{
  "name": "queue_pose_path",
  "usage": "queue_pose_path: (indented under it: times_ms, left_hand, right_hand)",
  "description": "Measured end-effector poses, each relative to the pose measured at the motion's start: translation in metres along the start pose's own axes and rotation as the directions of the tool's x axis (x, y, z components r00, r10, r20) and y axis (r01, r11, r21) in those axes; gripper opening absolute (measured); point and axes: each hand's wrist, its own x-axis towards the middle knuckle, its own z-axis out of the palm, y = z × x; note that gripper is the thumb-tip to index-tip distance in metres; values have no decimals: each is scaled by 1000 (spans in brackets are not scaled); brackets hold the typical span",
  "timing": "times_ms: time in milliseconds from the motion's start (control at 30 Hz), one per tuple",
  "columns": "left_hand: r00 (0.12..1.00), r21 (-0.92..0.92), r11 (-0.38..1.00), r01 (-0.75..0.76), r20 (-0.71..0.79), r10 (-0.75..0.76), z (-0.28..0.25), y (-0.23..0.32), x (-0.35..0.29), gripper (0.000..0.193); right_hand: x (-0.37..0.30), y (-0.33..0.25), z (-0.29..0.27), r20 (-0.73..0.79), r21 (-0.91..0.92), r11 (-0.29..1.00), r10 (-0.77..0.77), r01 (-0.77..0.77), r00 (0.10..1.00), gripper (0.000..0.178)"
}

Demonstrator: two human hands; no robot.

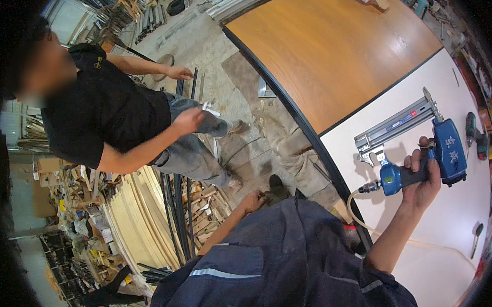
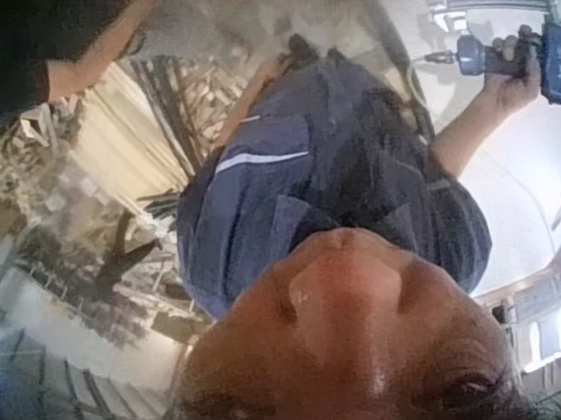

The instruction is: The person attaches a black trim strip to the edge of a large wooden tabletop using a pneumatic nail gun, then switches to a cordless drill to drive screws into the underside of the table. The person handles the trim, nail gun, and drill throughout the process.

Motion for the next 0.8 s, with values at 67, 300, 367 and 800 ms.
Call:
queue_pose_path:
  times_ms: [67,300,367,800]
  left_hand:
    - [999,-1,1000,31,21,-31,2,5,3,43]
    - [995,28,997,67,77,-69,-2,10,-19,38]
    - [991,97,991,97,84,-106,-3,7,-18,38]
    - [997,218,976,31,62,-46,-40,43,37,39]
  right_hand:
    - [0,3,-3,7,30,999,14,-15,1000,49]
    - [6,6,-17,71,195,974,105,-117,992,64]
    - [8,10,-15,83,226,965,113,-129,990,65]
    - [-1,-2,14,-44,136,979,158,-151,986,45]
